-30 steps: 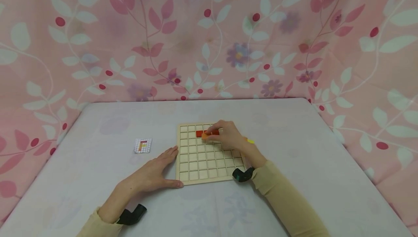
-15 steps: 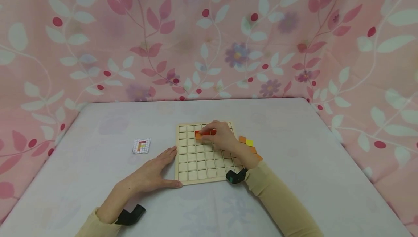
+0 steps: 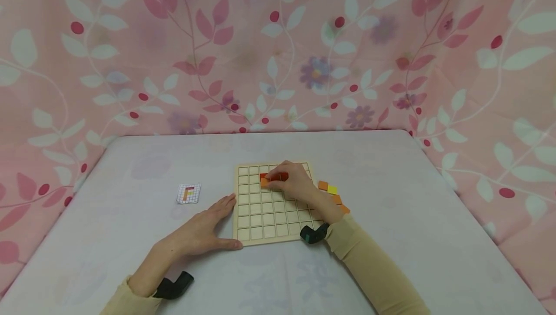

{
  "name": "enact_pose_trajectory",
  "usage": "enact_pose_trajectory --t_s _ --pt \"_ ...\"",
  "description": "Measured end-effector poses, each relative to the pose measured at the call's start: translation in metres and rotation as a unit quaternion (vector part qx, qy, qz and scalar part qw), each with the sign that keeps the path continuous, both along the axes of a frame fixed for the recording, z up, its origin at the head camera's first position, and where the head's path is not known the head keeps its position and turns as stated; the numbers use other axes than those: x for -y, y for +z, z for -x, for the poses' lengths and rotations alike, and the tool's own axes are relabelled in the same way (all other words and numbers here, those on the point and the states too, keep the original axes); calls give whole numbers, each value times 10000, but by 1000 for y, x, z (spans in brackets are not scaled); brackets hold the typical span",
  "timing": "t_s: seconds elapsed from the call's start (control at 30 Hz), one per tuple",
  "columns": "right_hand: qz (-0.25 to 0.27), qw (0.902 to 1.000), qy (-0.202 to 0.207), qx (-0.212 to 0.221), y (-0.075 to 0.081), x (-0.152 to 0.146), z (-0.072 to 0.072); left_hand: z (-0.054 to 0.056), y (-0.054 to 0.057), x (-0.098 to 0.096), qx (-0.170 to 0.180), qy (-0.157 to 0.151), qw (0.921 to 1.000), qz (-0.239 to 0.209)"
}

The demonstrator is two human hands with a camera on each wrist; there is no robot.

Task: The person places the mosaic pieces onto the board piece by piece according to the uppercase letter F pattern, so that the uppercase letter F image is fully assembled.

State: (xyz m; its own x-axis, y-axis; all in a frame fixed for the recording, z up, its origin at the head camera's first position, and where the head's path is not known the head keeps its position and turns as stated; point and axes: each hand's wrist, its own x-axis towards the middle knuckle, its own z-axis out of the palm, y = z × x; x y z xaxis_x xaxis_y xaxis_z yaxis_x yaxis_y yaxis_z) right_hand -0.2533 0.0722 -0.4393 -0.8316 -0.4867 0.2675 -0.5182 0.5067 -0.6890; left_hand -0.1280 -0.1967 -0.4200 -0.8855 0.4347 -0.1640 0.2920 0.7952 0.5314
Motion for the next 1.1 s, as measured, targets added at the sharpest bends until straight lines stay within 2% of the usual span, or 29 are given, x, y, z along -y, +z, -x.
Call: enact_pose_trajectory --t_s 0.73,1.1 --pt "54 9977 469 -477 -8 -3 4 0 0 1 -74 -12 10000 43" --pt "130 9974 441 -548 -10 -3 4 0 0 0 -90 -42 9999 24"
